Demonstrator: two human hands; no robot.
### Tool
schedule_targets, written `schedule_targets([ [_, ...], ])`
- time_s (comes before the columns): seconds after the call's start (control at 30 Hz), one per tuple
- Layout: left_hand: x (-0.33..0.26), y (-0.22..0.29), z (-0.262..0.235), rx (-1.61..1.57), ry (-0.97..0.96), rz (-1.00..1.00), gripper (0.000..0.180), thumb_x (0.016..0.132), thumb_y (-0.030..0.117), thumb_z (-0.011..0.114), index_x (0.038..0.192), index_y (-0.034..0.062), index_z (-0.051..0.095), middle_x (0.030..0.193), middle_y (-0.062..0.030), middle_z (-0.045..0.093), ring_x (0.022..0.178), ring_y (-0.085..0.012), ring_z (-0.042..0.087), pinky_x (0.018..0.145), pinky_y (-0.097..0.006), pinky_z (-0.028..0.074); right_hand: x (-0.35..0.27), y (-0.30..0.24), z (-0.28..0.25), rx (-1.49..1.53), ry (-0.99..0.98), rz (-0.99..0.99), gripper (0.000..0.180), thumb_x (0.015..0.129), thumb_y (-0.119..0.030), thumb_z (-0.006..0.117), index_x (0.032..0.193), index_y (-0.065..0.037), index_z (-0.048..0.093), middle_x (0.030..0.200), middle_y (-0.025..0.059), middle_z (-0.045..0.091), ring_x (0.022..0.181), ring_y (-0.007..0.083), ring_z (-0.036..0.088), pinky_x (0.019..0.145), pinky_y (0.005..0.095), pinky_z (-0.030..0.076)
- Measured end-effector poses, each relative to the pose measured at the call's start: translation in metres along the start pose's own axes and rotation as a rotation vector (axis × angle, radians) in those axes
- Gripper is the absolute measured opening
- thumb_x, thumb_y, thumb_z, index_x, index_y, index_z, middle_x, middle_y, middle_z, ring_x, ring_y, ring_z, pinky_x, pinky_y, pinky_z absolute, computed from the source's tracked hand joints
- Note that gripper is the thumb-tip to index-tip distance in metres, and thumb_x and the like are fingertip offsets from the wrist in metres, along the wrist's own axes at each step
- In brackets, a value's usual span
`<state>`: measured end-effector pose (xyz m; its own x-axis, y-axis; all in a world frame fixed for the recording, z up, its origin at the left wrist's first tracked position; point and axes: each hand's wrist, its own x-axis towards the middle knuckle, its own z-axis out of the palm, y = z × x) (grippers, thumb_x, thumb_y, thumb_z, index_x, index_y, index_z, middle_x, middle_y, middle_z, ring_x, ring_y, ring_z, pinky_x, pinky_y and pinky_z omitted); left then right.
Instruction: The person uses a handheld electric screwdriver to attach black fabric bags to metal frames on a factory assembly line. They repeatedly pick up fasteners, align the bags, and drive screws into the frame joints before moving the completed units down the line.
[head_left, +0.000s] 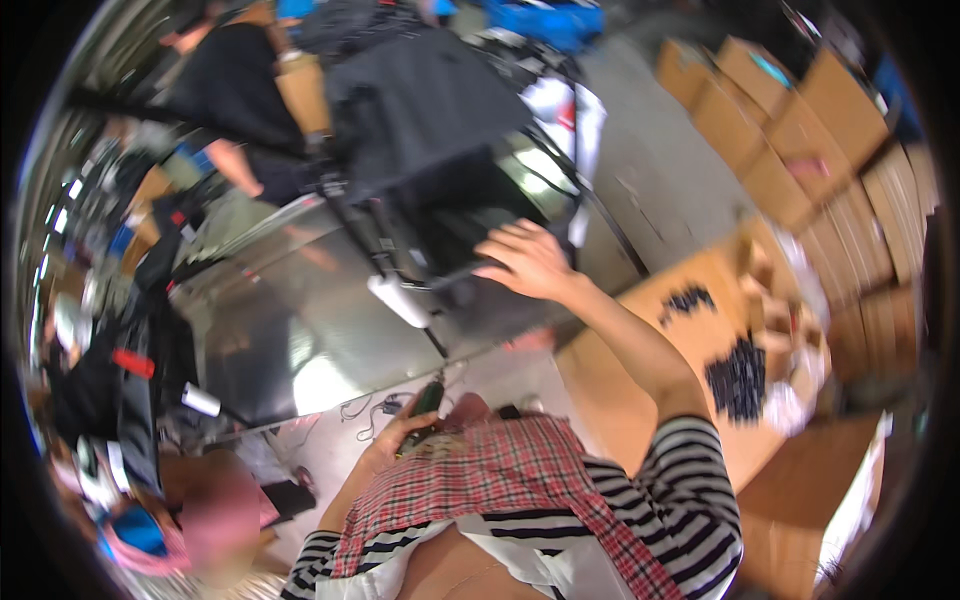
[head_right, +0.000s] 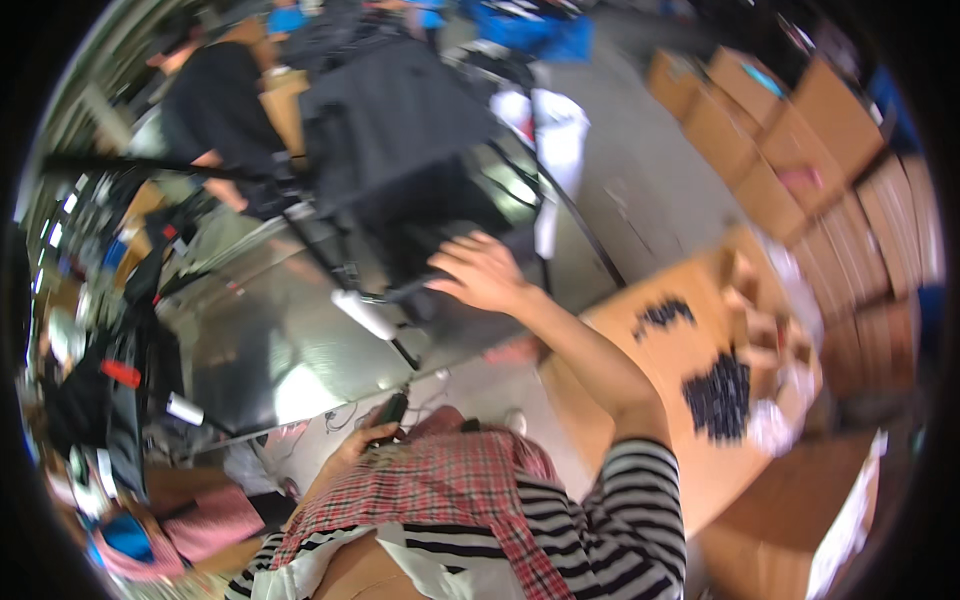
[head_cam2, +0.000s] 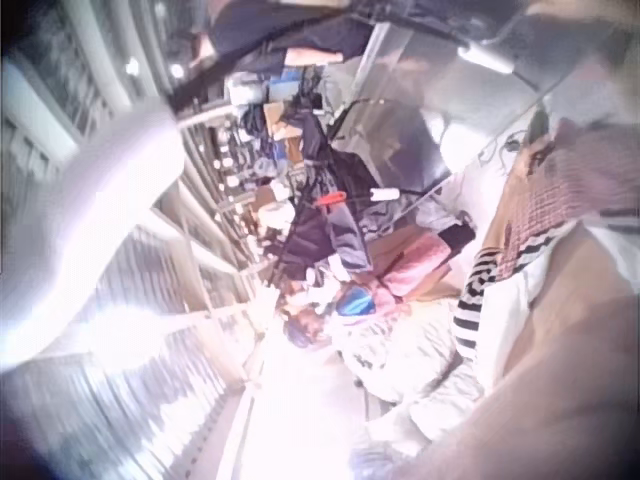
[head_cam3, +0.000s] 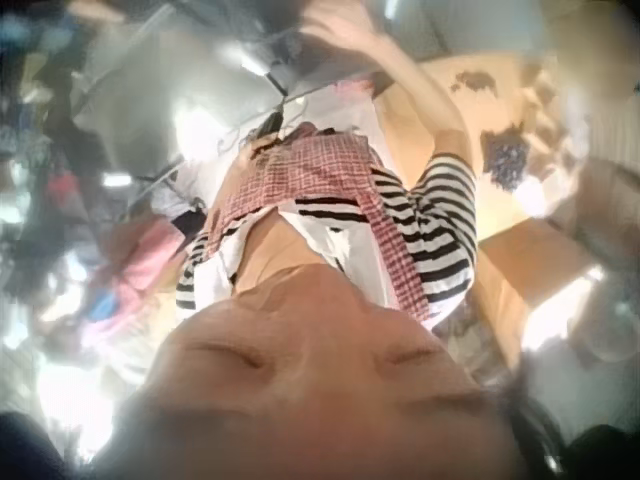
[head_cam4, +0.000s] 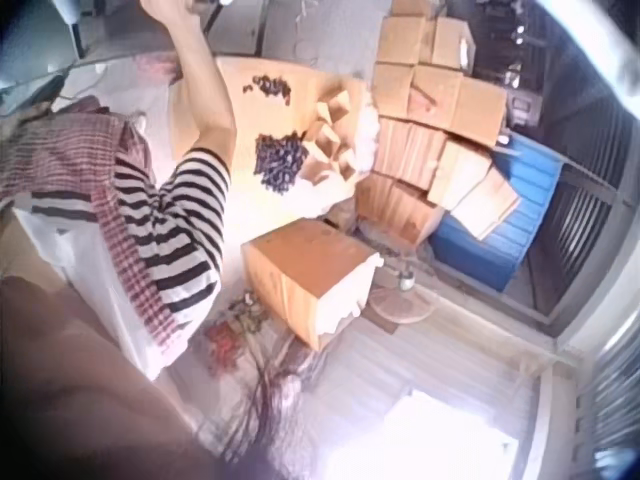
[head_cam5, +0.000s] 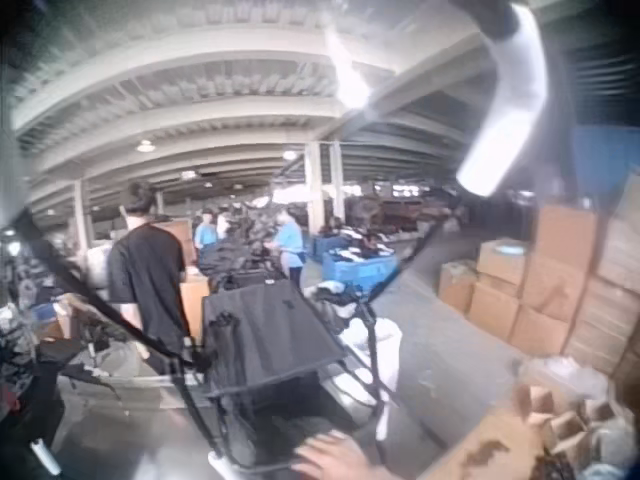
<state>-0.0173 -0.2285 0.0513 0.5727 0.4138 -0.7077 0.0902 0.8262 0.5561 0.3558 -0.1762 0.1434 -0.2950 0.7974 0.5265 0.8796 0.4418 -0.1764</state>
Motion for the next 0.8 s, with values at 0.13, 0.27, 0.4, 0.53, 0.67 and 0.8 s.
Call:
schedule_targets([
  [0.13, 0.000, -0.017, 0.014, -0.098, 0.136, -0.072, 0.065, 0.087, 0.012, 0.073, 0.145, 0.0127, 0.045, 0.099, -0.0089, 0.063, 0.088, -0.0208, 0.064, 0.074, -0.035, 0.055, -0.050, -0.026, -0.008, 0.103, 0.294, -0.032, 0.039, 0.085, -0.022, 0.072, 0.122, -0.012, 0.063, 0.123, 0.0084, 0.059, 0.113, 0.0278, 0.057, 0.108, 0.0436, 0.040],
  [0.27, 0.017, -0.005, 0.043, -0.049, 0.087, -0.121, 0.062, 0.088, 0.014, 0.072, 0.143, 0.0114, 0.046, 0.099, -0.0064, 0.062, 0.084, -0.0173, 0.062, 0.072, -0.032, 0.053, -0.181, 0.016, -0.012, -0.084, 0.414, 0.600, 0.026, 0.082, -0.014, 0.073, 0.107, -0.008, 0.068, 0.105, 0.0129, 0.067, 0.101, 0.0326, 0.062, 0.089, 0.0450, 0.048],
  [0.4, 0.037, -0.003, 0.058, 0.107, 0.090, -0.176, 0.066, 0.086, 0.015, 0.074, 0.145, 0.0100, 0.044, 0.104, -0.0058, 0.060, 0.091, -0.0177, 0.060, 0.079, -0.032, 0.051, -0.340, 0.078, 0.004, -0.081, 0.583, 1.188, 0.014, 0.088, -0.005, 0.069, 0.102, -0.003, 0.068, 0.102, 0.0140, 0.068, 0.077, 0.0238, 0.069, 0.067, 0.0336, 0.056],
  [0.53, 0.054, -0.009, 0.062, 0.183, 0.060, -0.205, 0.076, 0.085, 0.017, 0.075, 0.150, 0.0100, 0.038, 0.107, -0.0072, 0.059, 0.093, -0.0188, 0.060, 0.082, -0.033, 0.050, -0.395, 0.105, -0.019, -0.140, 0.577, 1.320, 0.019, 0.088, -0.002, 0.067, 0.108, -0.003, 0.065, 0.101, 0.0138, 0.068, 0.080, 0.0240, 0.070, 0.068, 0.0344, 0.056],
  [0.67, 0.059, -0.002, 0.080, 0.257, 0.063, -0.193, 0.076, 0.085, 0.018, 0.074, 0.151, 0.0089, 0.036, 0.106, -0.0074, 0.060, 0.092, -0.0194, 0.061, 0.082, -0.033, 0.051, -0.391, 0.123, -0.028, -0.157, 0.468, 1.314, 0.016, 0.088, -0.007, 0.068, 0.103, -0.006, 0.064, 0.092, 0.0162, 0.067, 0.075, 0.0323, 0.069, 0.068, 0.0411, 0.055],
  [0.8, 0.057, 0.003, 0.094, 0.232, 0.081, -0.194, 0.077, 0.086, 0.019, 0.074, 0.151, 0.0091, 0.036, 0.104, -0.0076, 0.060, 0.089, -0.0188, 0.061, 0.080, -0.033, 0.052, -0.395, 0.129, -0.025, -0.250, 0.342, 1.300, 0.015, 0.085, -0.007, 0.072, 0.098, -0.006, 0.065, 0.084, 0.0121, 0.069, 0.073, 0.0276, 0.069, 0.068, 0.0373, 0.055],
])
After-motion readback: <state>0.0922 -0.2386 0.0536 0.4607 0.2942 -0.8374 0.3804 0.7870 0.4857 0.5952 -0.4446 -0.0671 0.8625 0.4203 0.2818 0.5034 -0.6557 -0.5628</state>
